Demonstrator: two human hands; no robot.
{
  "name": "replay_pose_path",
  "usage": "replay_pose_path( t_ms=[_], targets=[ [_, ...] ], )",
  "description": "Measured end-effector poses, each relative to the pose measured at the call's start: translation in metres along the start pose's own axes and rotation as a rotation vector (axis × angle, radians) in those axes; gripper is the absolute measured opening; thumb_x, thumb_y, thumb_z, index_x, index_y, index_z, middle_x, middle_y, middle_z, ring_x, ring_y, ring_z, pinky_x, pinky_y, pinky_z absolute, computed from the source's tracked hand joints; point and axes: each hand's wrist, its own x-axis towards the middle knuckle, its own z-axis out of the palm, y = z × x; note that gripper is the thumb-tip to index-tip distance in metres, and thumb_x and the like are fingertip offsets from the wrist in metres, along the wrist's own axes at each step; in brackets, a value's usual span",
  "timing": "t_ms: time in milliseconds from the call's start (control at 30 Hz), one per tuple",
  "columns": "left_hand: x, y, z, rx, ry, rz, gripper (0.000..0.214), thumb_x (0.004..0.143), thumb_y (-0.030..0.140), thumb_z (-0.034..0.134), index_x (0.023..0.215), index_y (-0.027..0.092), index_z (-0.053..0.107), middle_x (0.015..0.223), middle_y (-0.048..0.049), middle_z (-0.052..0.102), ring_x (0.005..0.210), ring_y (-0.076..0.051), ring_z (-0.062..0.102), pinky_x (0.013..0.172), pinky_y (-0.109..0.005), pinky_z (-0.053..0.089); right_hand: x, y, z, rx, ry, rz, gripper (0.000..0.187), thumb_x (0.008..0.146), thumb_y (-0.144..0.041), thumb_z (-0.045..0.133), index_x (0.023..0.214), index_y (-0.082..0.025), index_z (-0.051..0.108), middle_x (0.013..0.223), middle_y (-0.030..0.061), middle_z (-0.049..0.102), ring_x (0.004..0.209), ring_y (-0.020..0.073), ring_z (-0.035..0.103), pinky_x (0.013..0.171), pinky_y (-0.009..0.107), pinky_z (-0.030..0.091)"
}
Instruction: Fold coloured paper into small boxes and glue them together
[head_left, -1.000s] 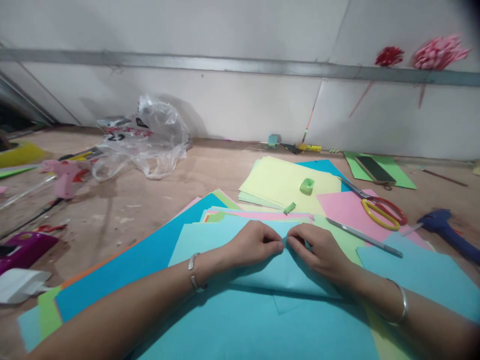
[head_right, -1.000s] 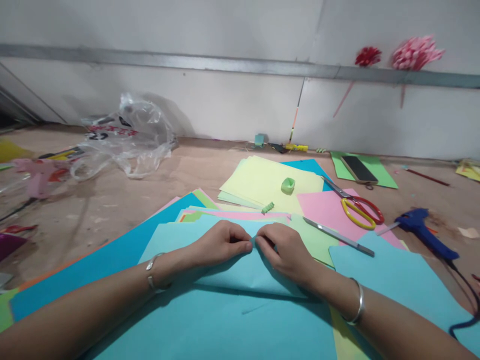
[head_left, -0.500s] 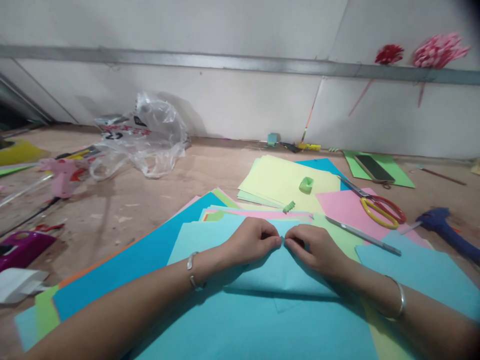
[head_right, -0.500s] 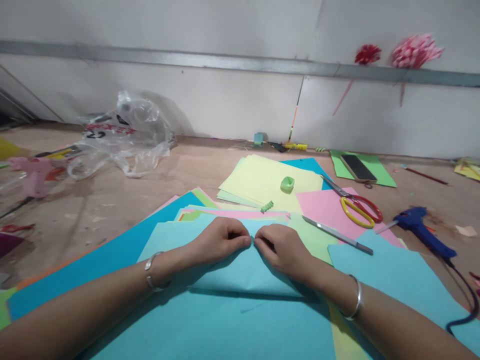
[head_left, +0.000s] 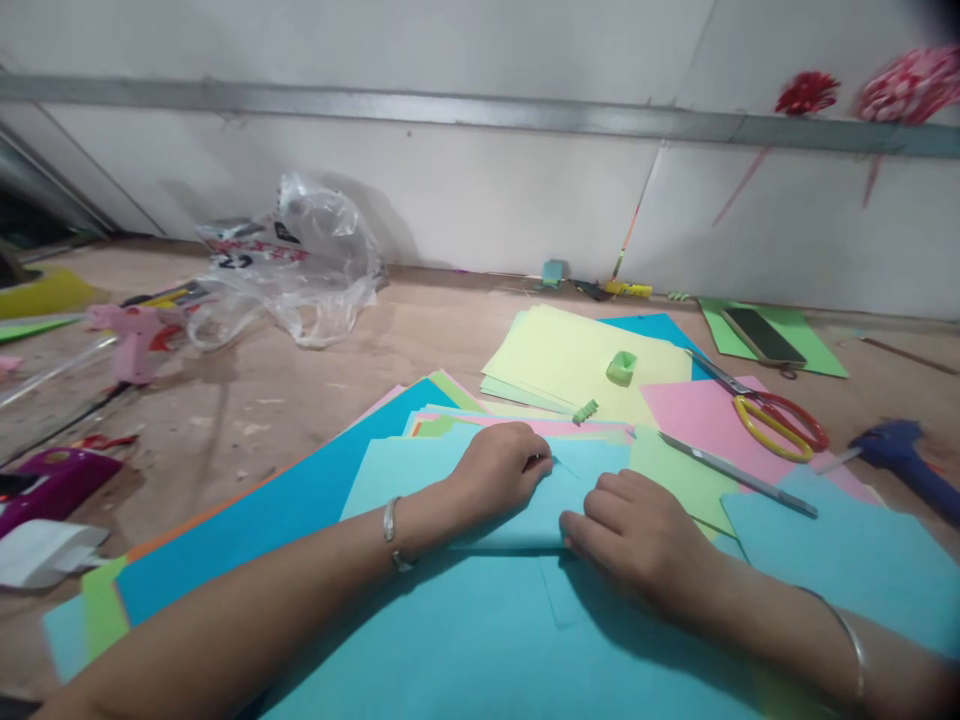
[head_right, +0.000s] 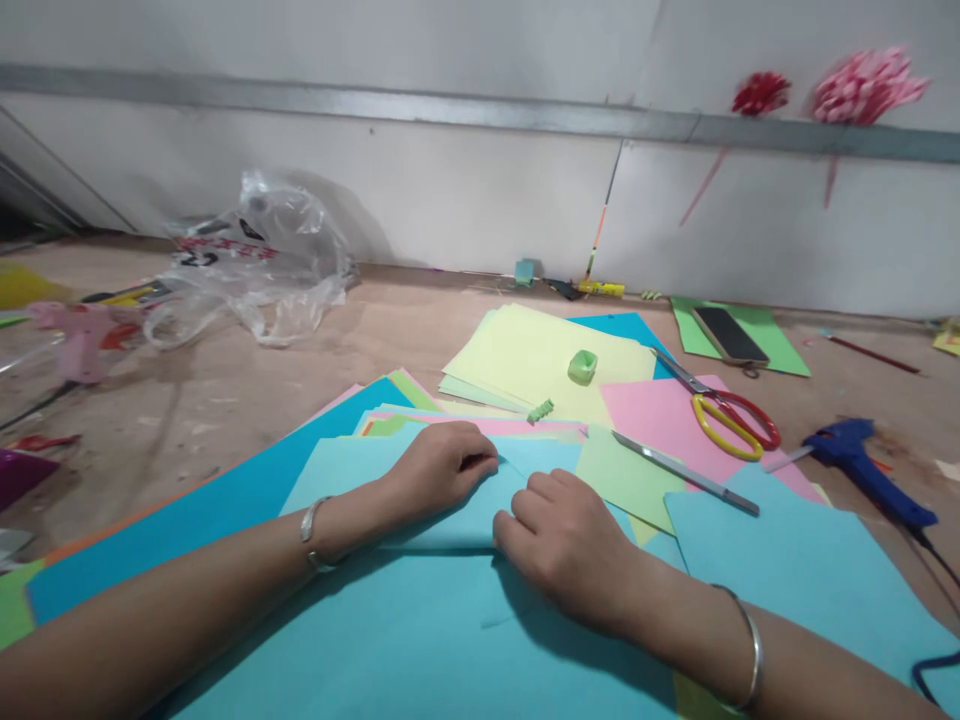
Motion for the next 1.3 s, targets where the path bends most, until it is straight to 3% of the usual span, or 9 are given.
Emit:
replay_pose_path(
  t_ms=[200, 333, 433, 533, 733, 867, 967, 1033, 1300],
  targets=[
    [0.001, -0.002, 0.002, -0.005, -0.018, -0.007, 0.006, 0.082, 0.020, 0.064, 0.083, 0.017, 0.069, 0.080, -0.0036, 0.069, 0.076, -0.019, 0.061, 0.069, -0.029, 0.043, -0.002, -0.003, 0.004, 0.023, -0.030, -0.056, 0.025, 0.094, -0.020, 0.050, 0.073, -0.015, 0.062, 0.062, 0.0032, 0.048, 0.063, 0.0180, 0.035, 0.057, 0.035, 0.018],
    [-0.001, 0.002, 0.000, 0.042, 0.007, -0.003, 0.021, 0.083, 0.017, 0.061, 0.103, 0.018, 0.063, 0.085, -0.0021, 0.066, 0.077, -0.018, 0.059, 0.068, -0.028, 0.043, -0.002, -0.003, 0.005, 0.016, -0.074, -0.063, 0.025, 0.095, -0.021, 0.049, 0.074, -0.015, 0.063, 0.062, 0.0033, 0.049, 0.063, 0.0177, 0.036, 0.057, 0.035, 0.019],
    [-0.001, 0.007, -0.002, 0.154, -0.019, 0.060, 0.011, 0.086, 0.015, 0.055, 0.092, 0.016, 0.065, 0.091, -0.0051, 0.063, 0.081, -0.018, 0.057, 0.067, -0.028, 0.042, -0.002, -0.003, 0.005, 0.016, -0.088, -0.063, 0.025, 0.094, -0.020, 0.050, 0.074, -0.014, 0.063, 0.062, 0.0036, 0.050, 0.062, 0.0180, 0.037, 0.057, 0.035, 0.019],
    [0.001, 0.012, -0.004, 0.298, -0.104, 0.119, 0.021, 0.090, 0.012, 0.049, 0.080, 0.016, 0.066, 0.085, -0.0054, 0.061, 0.076, -0.018, 0.054, 0.063, -0.029, 0.039, -0.002, -0.005, 0.006, 0.019, -0.071, -0.066, 0.025, 0.094, -0.020, 0.050, 0.073, -0.015, 0.063, 0.061, 0.0037, 0.051, 0.061, 0.0181, 0.038, 0.056, 0.035, 0.019],
    [-0.002, 0.022, -0.013, 0.410, -0.246, 0.185, 0.023, 0.094, 0.023, 0.051, 0.081, 0.015, 0.068, 0.085, -0.0078, 0.061, 0.077, -0.021, 0.057, 0.059, -0.032, 0.039, -0.002, -0.002, 0.007, 0.041, -0.082, -0.044, 0.028, 0.095, -0.020, 0.047, 0.073, -0.015, 0.064, 0.060, 0.0039, 0.054, 0.059, 0.0174, 0.042, 0.056, 0.034, 0.022],
    [-0.005, 0.025, -0.014, 0.411, -0.257, 0.189, 0.023, 0.093, 0.032, 0.055, 0.089, 0.014, 0.069, 0.093, -0.0102, 0.062, 0.083, -0.025, 0.059, 0.059, -0.033, 0.042, -0.001, 0.022, -0.010, 0.050, -0.148, 0.228, 0.031, 0.095, -0.020, 0.045, 0.071, -0.017, 0.064, 0.062, 0.0056, 0.059, 0.060, 0.0175, 0.051, 0.057, 0.031, 0.029],
    [-0.005, 0.026, -0.014, 0.413, -0.258, 0.185, 0.023, 0.092, 0.034, 0.057, 0.091, 0.013, 0.069, 0.095, -0.0104, 0.063, 0.085, -0.025, 0.060, 0.062, -0.033, 0.044, 0.000, 0.044, -0.031, 0.157, -0.354, 0.461, 0.020, 0.090, -0.018, 0.049, 0.088, -0.019, 0.069, 0.077, 0.0076, 0.070, 0.069, 0.0199, 0.061, 0.061, 0.029, 0.037],
    [-0.005, 0.027, -0.015, 0.419, -0.278, 0.175, 0.023, 0.092, 0.032, 0.057, 0.091, 0.013, 0.069, 0.096, -0.0110, 0.063, 0.085, -0.025, 0.061, 0.063, -0.033, 0.045, 0.000, 0.053, -0.045, 0.242, -0.460, 0.546, 0.021, 0.088, -0.019, 0.050, 0.086, -0.020, 0.070, 0.079, 0.0068, 0.071, 0.071, 0.0203, 0.063, 0.061, 0.029, 0.039],
    [-0.004, 0.033, -0.019, 0.419, -0.312, 0.137, 0.023, 0.093, 0.029, 0.054, 0.089, 0.013, 0.069, 0.094, -0.0106, 0.063, 0.087, -0.025, 0.061, 0.064, -0.032, 0.045, -0.017, 0.038, -0.059, 0.605, -0.639, 0.845, 0.017, 0.080, -0.022, 0.058, 0.069, -0.019, 0.071, 0.063, 0.0009, 0.067, 0.057, 0.0138, 0.056, 0.052, 0.024, 0.036]
  ],
)
